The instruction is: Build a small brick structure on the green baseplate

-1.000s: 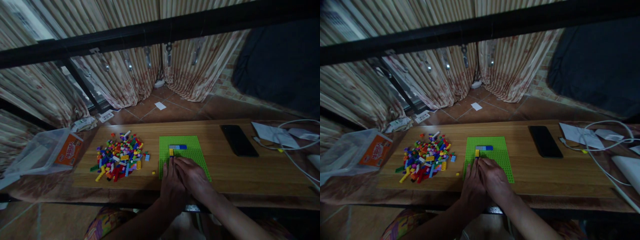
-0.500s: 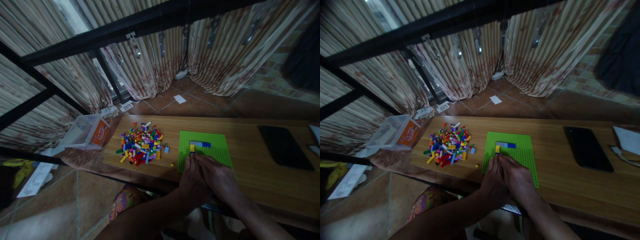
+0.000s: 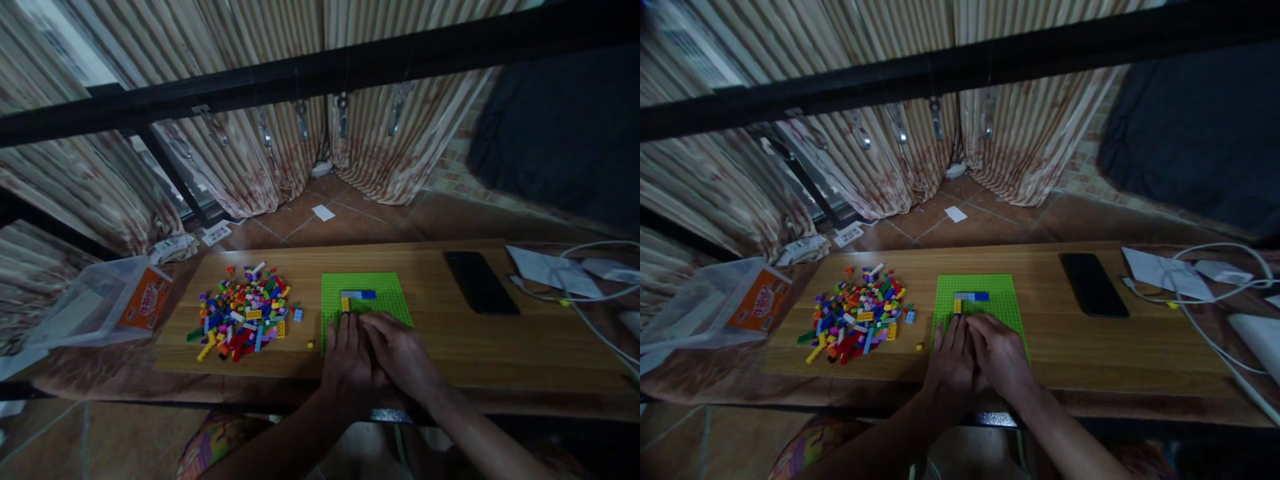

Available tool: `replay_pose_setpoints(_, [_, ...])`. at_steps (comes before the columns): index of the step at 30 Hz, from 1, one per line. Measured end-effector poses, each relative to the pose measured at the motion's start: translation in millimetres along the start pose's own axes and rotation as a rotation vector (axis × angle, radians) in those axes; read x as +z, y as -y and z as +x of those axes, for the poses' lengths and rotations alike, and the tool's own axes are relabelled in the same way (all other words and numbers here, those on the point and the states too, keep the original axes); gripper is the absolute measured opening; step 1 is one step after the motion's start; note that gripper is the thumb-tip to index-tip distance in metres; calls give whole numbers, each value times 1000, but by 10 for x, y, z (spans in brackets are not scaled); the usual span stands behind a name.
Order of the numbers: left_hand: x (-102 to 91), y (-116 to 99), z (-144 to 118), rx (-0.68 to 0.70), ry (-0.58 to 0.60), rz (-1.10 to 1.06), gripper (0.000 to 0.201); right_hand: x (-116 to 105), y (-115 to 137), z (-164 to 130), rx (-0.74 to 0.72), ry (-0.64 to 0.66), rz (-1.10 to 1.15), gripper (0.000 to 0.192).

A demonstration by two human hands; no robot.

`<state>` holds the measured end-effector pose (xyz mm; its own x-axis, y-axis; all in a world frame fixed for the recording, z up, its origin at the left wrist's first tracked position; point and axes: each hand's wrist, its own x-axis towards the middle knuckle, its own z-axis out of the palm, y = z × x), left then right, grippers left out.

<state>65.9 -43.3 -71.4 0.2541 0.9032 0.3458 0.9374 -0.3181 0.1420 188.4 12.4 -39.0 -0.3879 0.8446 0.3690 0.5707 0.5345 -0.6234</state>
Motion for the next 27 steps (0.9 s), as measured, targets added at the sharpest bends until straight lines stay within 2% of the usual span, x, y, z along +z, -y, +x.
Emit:
replay_pose_setpoints(3, [-211, 153, 79, -9, 37, -82, 56, -148, -82, 134, 64, -121, 2, 23])
replay_pose_setpoints(5, [-393, 377, 157, -50, 2, -136, 43, -226, -148, 205, 107, -181, 16, 23])
replay_pose_setpoints(8, [-684, 927, 257, -239, -138, -208, 27, -272, -213, 238, 143, -216, 30, 23])
replay_pose_setpoints(10, [-877, 1350, 261, -447, -185, -278, 24, -261, -221, 220, 129, -205, 12, 23])
replay_pose_setpoints(12, [-1049, 1706, 196, -650, -81, -317, 28, -235, -212, 193, 93, -167, -16, 24])
replay_pose_setpoints(14, [-1165, 1927, 93, -717, 40, -327, 30, -209, -199, 175, 51, -118, -33, 25])
replay_pose_setpoints(18, [-1188, 2016, -55, -590, 188, -297, 32, -167, -189, 176, 4, -87, -37, 26])
replay_pose_setpoints(23, [-1111, 1965, -63, -494, 238, -122, 33, -105, -201, 170, -24, -52, -43, 24])
replay_pose_setpoints(27, [-1092, 1950, -57, -480, 275, -35, 32, -66, -192, 158, -41, -24, -43, 25])
